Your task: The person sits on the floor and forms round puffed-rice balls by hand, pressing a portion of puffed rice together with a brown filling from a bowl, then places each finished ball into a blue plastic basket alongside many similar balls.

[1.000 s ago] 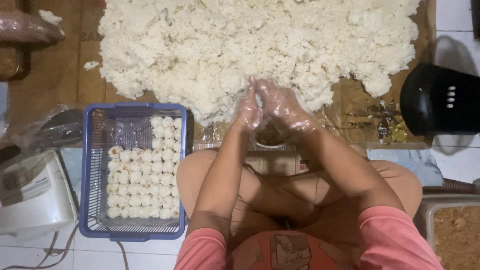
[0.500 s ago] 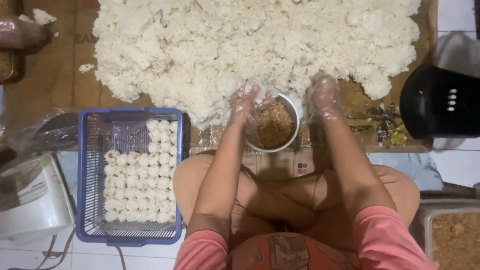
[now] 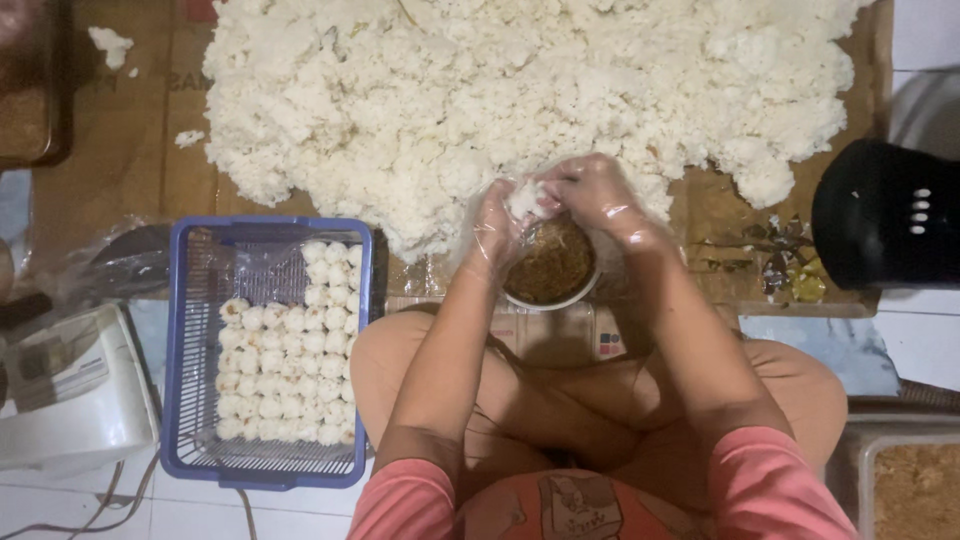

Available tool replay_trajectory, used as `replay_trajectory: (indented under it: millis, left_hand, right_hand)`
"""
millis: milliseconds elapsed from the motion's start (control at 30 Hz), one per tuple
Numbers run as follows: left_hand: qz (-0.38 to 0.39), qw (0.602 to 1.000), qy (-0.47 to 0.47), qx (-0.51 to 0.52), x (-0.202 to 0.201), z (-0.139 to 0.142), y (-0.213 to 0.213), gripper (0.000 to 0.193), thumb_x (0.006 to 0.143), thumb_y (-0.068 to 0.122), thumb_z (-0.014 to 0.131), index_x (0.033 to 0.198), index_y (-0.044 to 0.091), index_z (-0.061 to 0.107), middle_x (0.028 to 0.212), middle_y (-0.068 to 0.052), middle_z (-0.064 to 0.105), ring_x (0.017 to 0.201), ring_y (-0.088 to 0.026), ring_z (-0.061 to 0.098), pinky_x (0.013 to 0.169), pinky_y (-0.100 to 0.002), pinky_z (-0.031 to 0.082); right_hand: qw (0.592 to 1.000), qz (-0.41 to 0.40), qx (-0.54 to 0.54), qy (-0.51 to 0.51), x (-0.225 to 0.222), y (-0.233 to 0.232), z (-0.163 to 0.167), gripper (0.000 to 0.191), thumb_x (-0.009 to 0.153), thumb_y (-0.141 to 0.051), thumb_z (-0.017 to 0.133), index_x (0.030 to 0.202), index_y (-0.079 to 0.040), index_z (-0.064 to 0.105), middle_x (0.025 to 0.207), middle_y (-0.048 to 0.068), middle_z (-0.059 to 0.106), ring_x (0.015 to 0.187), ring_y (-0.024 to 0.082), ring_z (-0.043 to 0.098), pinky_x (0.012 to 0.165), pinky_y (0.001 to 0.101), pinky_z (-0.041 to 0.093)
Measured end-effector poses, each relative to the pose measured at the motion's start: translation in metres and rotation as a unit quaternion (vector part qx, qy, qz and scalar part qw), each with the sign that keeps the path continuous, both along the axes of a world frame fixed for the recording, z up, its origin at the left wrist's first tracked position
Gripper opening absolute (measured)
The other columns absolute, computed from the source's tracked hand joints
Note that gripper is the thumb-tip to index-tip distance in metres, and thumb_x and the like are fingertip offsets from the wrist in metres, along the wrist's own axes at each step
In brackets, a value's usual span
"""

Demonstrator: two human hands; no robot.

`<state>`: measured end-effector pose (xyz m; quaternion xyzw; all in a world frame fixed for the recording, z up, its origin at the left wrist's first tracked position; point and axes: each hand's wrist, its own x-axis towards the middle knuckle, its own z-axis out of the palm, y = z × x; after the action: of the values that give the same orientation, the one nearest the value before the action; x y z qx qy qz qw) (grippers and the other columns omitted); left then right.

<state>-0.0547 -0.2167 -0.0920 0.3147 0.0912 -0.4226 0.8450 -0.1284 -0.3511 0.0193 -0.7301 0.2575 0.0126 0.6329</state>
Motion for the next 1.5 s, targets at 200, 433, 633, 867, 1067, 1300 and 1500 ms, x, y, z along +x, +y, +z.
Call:
replay_trajectory:
  millis: [200,433,633,867,1067,1300,1500]
  left_hand:
    - [-0.007,0.995,-0.083,0.048,0.003,-0.004,0.003,0.028,0.101,0.025,0.050,0.113,0.003,0.061,0.108,-0.013,0.068,0.092,-0.021,0.066,0.086,-0.040,0.057]
    - [-0.066,0.976,-0.128,0.163,-0.005,0.059,0.016,0.037,0.101,0.023,0.064,0.125,-0.004,0.062,0.127,-0.026,0.062,0.116,-0.035,0.060,0.100,-0.054,0.052]
    - [-0.108,0.926,0.029,0.360,-0.018,0.153,0.024,0.075,0.087,0.039,0.068,0.151,0.030,0.031,0.157,-0.015,0.041,0.145,-0.044,0.043,0.108,-0.085,0.023]
    - [-0.025,0.973,-0.063,0.222,-0.003,0.080,0.015,0.056,0.092,0.020,0.072,0.143,0.008,0.051,0.130,-0.026,0.068,0.114,-0.043,0.069,0.095,-0.068,0.045]
    - [0.039,0.988,-0.034,0.147,0.001,0.015,0.006,0.049,0.090,-0.001,0.066,0.137,0.001,0.050,0.110,-0.018,0.068,0.089,-0.029,0.072,0.066,-0.038,0.065]
    - [-0.014,0.992,-0.067,0.104,-0.011,-0.013,0.015,0.039,0.097,0.019,0.054,0.134,0.007,0.056,0.120,-0.017,0.067,0.102,-0.028,0.066,0.076,-0.035,0.057]
    - [-0.081,0.987,-0.001,0.135,-0.020,-0.007,0.013,0.031,0.101,0.036,0.047,0.114,0.011,0.061,0.105,-0.010,0.065,0.089,-0.022,0.061,0.074,-0.037,0.055]
  right_hand:
    - [0.992,0.004,-0.119,0.030,0.013,0.015,-0.007,0.014,0.090,-0.003,0.071,0.102,-0.002,0.078,0.087,0.009,0.077,0.074,0.013,0.072,0.066,0.0282,0.060]
    - [0.987,0.020,-0.136,0.088,0.008,0.030,0.029,0.010,0.097,-0.008,0.065,0.095,-0.003,0.073,0.079,0.011,0.072,0.066,0.017,0.066,0.057,0.0363,0.056]
    - [0.988,-0.035,-0.153,-0.006,0.007,0.030,0.046,0.013,0.097,-0.010,0.063,0.093,0.000,0.071,0.083,0.009,0.071,0.070,0.020,0.068,0.061,0.0404,0.061]
    - [0.971,0.046,-0.235,-0.001,-0.041,0.060,-0.011,0.014,0.090,-0.013,0.059,0.103,-0.013,0.066,0.095,0.004,0.068,0.087,0.024,0.073,0.074,0.0395,0.062]
    - [0.785,0.259,-0.559,0.064,-0.056,0.085,-0.074,0.029,0.090,-0.033,0.068,0.092,-0.004,0.070,0.084,0.019,0.071,0.076,0.034,0.072,0.064,0.0478,0.057]
    - [0.986,-0.004,-0.135,-0.100,-0.084,0.064,0.021,0.019,0.098,-0.018,0.063,0.103,-0.001,0.071,0.092,0.018,0.071,0.085,0.023,0.067,0.076,0.0373,0.056]
    - [0.989,-0.073,-0.114,-0.066,-0.052,0.070,0.045,0.017,0.097,-0.016,0.065,0.107,-0.004,0.073,0.094,0.015,0.076,0.078,0.020,0.070,0.069,0.0337,0.056]
